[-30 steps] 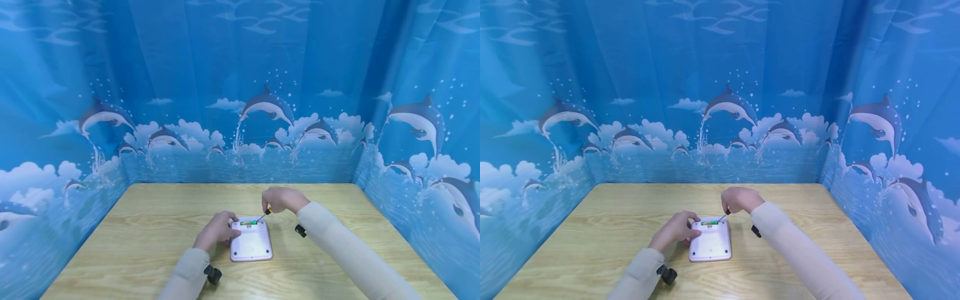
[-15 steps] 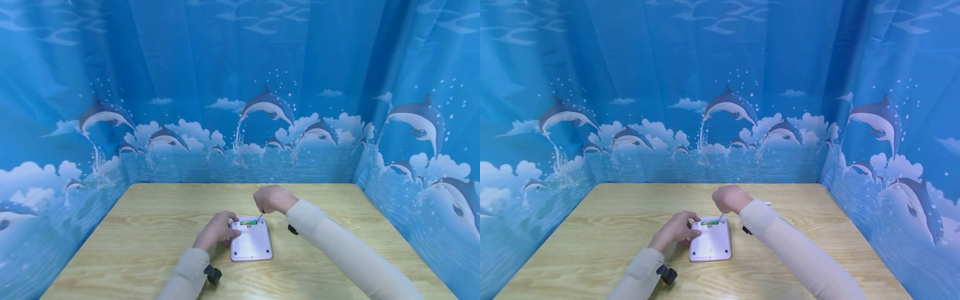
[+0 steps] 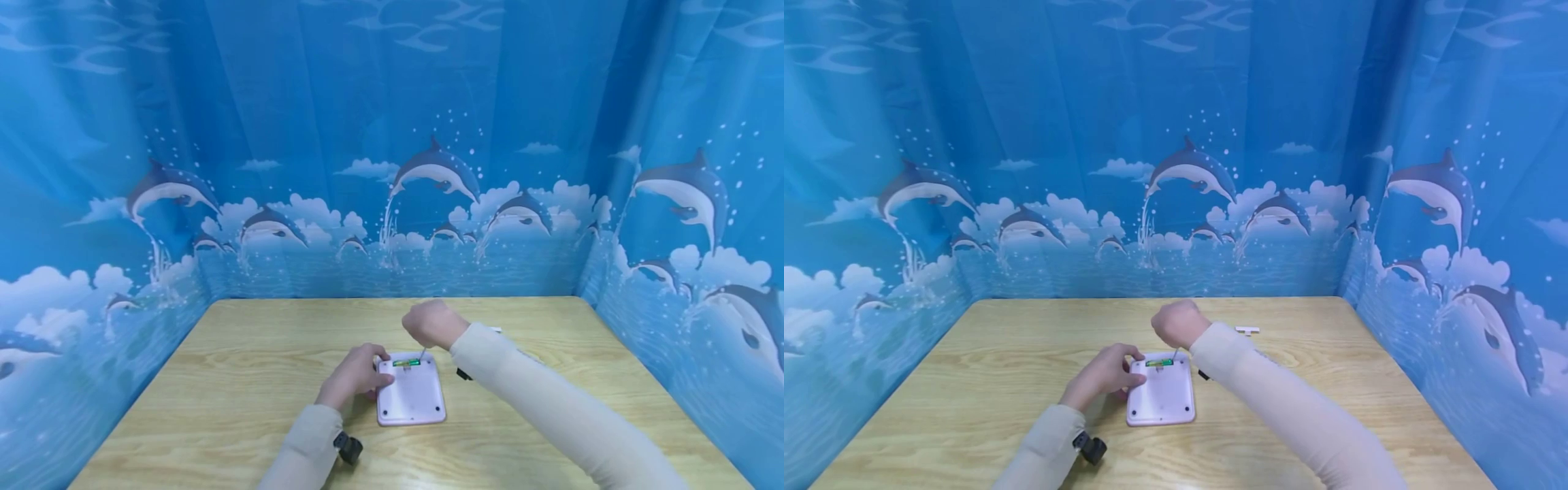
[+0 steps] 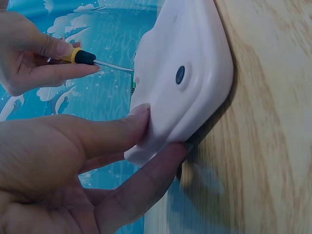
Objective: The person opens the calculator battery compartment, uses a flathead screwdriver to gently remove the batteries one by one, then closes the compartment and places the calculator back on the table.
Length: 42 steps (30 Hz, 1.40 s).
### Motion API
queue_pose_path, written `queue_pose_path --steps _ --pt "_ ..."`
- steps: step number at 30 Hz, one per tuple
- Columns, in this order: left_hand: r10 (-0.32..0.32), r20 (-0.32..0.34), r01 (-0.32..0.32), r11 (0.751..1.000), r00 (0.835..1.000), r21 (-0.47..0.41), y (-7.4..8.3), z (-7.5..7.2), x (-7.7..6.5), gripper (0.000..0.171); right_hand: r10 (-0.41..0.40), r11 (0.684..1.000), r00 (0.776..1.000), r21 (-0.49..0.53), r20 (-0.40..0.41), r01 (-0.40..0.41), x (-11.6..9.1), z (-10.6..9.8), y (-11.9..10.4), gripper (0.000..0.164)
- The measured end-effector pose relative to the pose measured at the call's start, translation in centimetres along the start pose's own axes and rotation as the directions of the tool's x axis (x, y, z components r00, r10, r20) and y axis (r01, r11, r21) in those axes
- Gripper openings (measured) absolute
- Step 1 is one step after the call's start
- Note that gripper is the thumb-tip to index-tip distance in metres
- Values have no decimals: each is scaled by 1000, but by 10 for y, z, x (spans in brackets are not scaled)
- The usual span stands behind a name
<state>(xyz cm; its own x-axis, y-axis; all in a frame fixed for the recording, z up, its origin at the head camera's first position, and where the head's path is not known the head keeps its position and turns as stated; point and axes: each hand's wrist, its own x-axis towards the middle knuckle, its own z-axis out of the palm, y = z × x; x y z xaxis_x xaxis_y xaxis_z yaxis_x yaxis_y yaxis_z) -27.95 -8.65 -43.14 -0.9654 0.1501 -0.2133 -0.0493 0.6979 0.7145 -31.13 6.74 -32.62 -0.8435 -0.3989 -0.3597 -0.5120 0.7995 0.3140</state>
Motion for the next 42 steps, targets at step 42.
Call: queue_pose_path --steps 42 --pt "28 11 -27 999 1000 -26 -4 -5 1 40 -318 700 919 597 -232 393 11 82 86 45"
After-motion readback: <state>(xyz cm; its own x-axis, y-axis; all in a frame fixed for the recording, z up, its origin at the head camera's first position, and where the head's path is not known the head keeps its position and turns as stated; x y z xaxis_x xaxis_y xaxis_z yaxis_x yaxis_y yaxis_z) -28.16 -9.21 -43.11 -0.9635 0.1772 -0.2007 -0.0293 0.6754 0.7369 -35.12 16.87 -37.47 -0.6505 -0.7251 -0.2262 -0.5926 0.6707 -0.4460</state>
